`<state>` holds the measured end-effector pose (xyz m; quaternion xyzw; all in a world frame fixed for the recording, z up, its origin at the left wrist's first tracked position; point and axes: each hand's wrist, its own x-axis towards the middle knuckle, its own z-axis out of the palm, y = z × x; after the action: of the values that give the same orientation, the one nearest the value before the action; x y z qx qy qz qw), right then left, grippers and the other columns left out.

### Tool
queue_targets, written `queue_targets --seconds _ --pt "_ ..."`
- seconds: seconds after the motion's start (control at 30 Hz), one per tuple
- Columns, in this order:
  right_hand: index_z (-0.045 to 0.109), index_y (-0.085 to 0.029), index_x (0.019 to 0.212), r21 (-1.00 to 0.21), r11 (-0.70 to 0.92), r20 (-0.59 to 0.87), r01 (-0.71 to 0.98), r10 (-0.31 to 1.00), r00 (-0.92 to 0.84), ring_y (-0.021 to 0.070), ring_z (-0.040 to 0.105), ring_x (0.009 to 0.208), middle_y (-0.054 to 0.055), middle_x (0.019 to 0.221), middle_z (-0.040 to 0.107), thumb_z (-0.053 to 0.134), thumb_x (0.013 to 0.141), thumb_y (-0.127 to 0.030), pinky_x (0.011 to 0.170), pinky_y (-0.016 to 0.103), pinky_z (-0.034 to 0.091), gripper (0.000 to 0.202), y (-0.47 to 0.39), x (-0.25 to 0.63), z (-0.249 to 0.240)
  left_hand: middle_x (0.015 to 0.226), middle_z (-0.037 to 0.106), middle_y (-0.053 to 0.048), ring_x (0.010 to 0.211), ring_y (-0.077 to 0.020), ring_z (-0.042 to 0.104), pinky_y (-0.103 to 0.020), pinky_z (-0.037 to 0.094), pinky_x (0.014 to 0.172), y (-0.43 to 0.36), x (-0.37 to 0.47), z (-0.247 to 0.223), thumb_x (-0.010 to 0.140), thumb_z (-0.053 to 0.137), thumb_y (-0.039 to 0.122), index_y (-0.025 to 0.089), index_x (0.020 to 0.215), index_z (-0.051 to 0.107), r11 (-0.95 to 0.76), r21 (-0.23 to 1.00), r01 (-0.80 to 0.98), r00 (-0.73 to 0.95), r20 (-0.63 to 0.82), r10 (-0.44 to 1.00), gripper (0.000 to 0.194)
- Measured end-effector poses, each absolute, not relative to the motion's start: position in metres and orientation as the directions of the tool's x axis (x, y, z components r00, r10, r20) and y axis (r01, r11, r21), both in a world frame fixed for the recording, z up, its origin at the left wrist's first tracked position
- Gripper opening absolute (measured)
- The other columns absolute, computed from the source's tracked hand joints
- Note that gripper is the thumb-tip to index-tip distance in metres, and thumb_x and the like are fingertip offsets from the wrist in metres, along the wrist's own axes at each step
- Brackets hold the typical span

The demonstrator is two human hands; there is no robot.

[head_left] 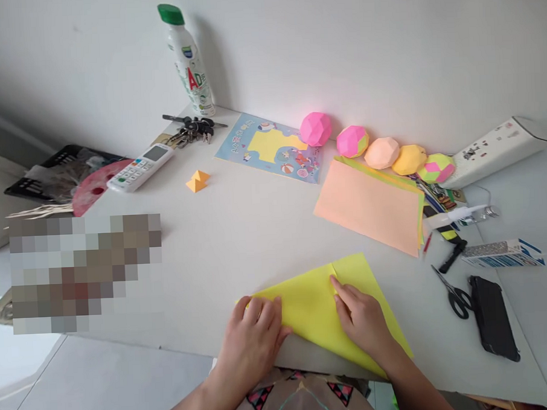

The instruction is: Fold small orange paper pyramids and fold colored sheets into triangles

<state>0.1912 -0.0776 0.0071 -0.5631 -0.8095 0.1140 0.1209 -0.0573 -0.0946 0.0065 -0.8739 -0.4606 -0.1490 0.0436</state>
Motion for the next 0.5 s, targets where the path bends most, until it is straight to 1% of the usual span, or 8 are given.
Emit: queue_targets --seconds 0.07,0.13,0.17,0.23,0.37,0.43,0.5 --pt "0.060 -0.008 0.125 -0.324 0.329 0.053 0.887 0.942 -0.331 0.0132 0.056 0.052 0.003 0.065 0.062 0.033 0.094 -0.017 0.048 0.025 0.037 0.042 -0.078 0.191 0.006 0.073 0.054 -0.005 0.068 -0.0208 0.048 -0.036 0.038 0.064 -0.086 -0.057 0.008 0.098 0.039 0.019 0.012 0.087 0.064 -0.596 0.048 0.802 0.555 0.311 0.772 0.028" --pt "0.060 -0.008 0.125 -0.328 0.317 0.045 0.890 0.946 -0.321 0.0135 0.055 0.052 0.003 0.065 0.062 0.033 0.094 -0.017 0.048 0.025 0.035 0.043 -0.079 0.191 0.006 0.067 0.049 -0.001 0.061 -0.0179 0.044 -0.032 0.033 0.057 -0.077 -0.058 0.006 0.095 0.044 0.014 0.017 0.072 0.057 -0.620 0.062 0.782 0.570 0.329 0.752 0.027" --pt "0.060 -0.008 0.126 -0.330 0.312 0.042 0.891 0.948 -0.317 0.0136 0.055 0.052 0.004 0.065 0.062 0.033 0.093 -0.017 0.048 0.025 0.035 0.043 -0.079 0.191 0.005 0.065 0.047 0.000 0.058 -0.0166 0.043 -0.031 0.031 0.055 -0.071 -0.059 0.005 0.094 0.045 0.012 0.018 0.068 0.052 -0.628 0.068 0.775 0.576 0.335 0.746 0.028" --pt "0.060 -0.008 0.126 -0.335 0.302 0.035 0.892 0.951 -0.308 0.0138 0.054 0.052 0.004 0.066 0.062 0.033 0.093 -0.017 0.048 0.026 0.034 0.044 -0.079 0.191 0.006 0.062 0.044 0.002 0.054 -0.0148 0.041 -0.029 0.028 0.053 -0.061 -0.059 0.002 0.095 0.045 0.012 0.018 0.066 0.048 -0.643 0.062 0.763 0.591 0.336 0.734 0.030" --pt "0.059 -0.009 0.128 -0.355 0.266 -0.008 0.896 0.958 -0.287 0.0144 0.054 0.054 0.004 0.069 0.063 0.033 0.092 -0.016 0.049 0.026 0.034 0.045 -0.080 0.190 0.006 0.059 0.043 0.002 0.049 -0.0138 0.040 -0.029 0.026 0.050 -0.047 -0.059 -0.004 0.098 0.040 0.017 0.018 0.066 0.047 -0.680 -0.004 0.733 0.646 0.315 0.695 0.033" --pt "0.058 -0.010 0.129 -0.360 0.250 -0.033 0.899 0.959 -0.280 0.0146 0.055 0.055 0.005 0.070 0.064 0.034 0.092 -0.016 0.051 0.026 0.034 0.045 -0.080 0.189 0.006 0.060 0.044 0.002 0.049 -0.0144 0.041 -0.030 0.025 0.049 -0.044 -0.058 -0.005 0.099 0.039 0.018 0.018 0.068 0.049 -0.709 -0.043 0.704 0.687 0.297 0.664 0.033" --pt "0.058 -0.011 0.130 -0.357 0.237 -0.054 0.904 0.960 -0.273 0.0150 0.056 0.057 0.005 0.072 0.065 0.035 0.091 -0.016 0.053 0.026 0.035 0.045 -0.080 0.188 0.006 0.062 0.046 0.001 0.050 -0.0153 0.042 -0.030 0.027 0.050 -0.043 -0.059 -0.005 0.097 0.040 0.015 0.017 0.073 0.053 -0.736 -0.076 0.672 0.724 0.272 0.634 0.027"
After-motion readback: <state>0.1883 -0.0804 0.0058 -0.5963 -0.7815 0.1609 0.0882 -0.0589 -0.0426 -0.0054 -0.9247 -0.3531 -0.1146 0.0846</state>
